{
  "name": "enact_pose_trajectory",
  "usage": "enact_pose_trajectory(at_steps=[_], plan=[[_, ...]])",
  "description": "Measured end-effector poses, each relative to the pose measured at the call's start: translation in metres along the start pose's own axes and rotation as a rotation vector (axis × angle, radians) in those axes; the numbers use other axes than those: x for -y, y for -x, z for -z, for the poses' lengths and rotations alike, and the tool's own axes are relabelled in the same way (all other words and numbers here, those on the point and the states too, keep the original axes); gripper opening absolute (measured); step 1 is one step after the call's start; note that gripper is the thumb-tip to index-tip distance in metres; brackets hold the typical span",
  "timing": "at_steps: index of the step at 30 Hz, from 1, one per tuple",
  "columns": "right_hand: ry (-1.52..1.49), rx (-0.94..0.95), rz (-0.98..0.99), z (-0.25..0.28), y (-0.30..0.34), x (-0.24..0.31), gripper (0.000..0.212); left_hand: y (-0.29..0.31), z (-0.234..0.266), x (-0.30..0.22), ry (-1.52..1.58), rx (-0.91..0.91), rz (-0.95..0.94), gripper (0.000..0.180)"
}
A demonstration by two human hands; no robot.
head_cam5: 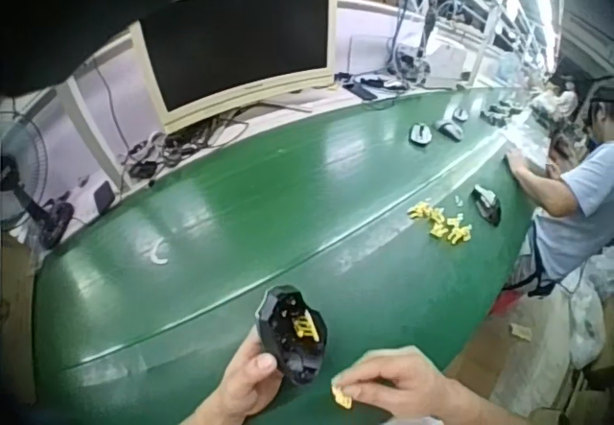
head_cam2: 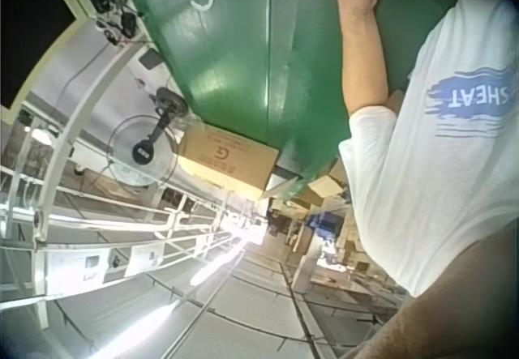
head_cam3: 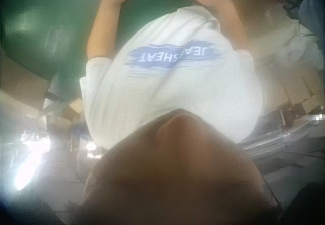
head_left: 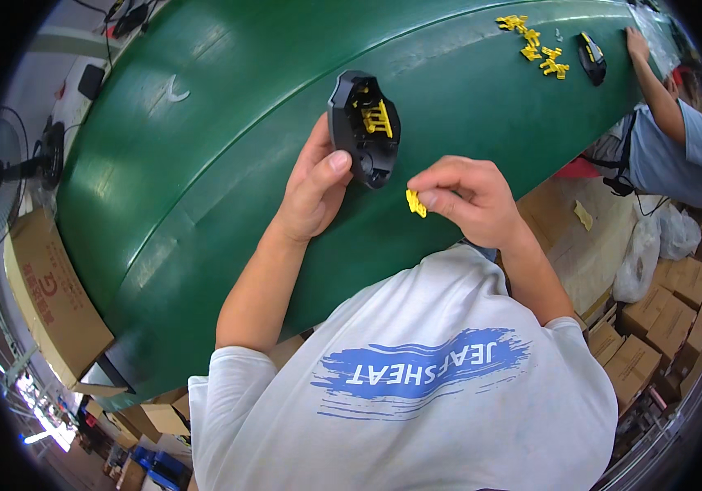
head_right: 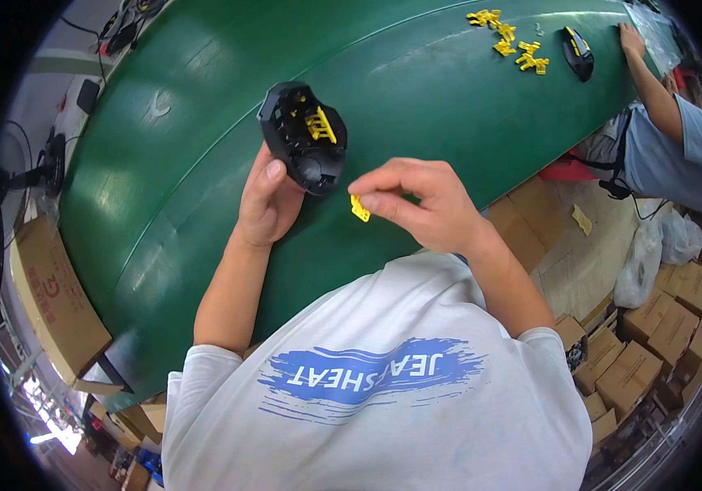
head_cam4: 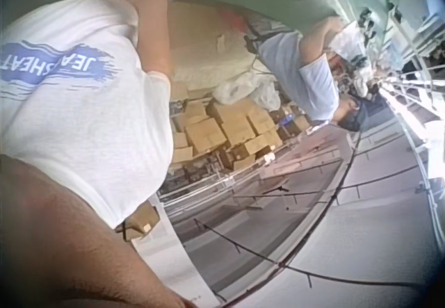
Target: The person assembles computer mouse casings by picking up yellow plastic components and inserting them into the underside of the mouse shells by hand.
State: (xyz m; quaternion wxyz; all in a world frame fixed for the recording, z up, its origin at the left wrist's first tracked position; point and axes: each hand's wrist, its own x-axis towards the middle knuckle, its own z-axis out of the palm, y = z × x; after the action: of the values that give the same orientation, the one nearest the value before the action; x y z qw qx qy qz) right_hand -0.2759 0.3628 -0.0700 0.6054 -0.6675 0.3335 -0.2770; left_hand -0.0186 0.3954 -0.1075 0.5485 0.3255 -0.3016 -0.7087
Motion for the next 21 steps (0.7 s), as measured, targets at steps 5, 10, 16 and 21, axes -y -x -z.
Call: enact_pose_trajectory(at_steps=[5, 10, 16, 21], plan=[[-0.469, -0.072, -0.134, -0.003, -0.003, 0.011, 0.026, 0.001, -0.002, -0.003, 0.033, 0.027, 0.018, 0.088], [0.199, -0.094, 0.402, 0.009, -0.008, 0.011, 0.027, 0.005, 0.000, 0.001, 0.078, 0.124, 0.000, 0.095], [0.283, -0.329, 0.418, -0.008, -0.008, 0.037, 0.021, 0.007, 0.000, 0.005, 0.006, 0.174, -0.037, 0.105], [0.463, -0.406, 0.543, -0.018, -0.009, 0.039, 0.023, 0.011, -0.007, 0.011, -0.013, 0.141, -0.035, 0.115]])
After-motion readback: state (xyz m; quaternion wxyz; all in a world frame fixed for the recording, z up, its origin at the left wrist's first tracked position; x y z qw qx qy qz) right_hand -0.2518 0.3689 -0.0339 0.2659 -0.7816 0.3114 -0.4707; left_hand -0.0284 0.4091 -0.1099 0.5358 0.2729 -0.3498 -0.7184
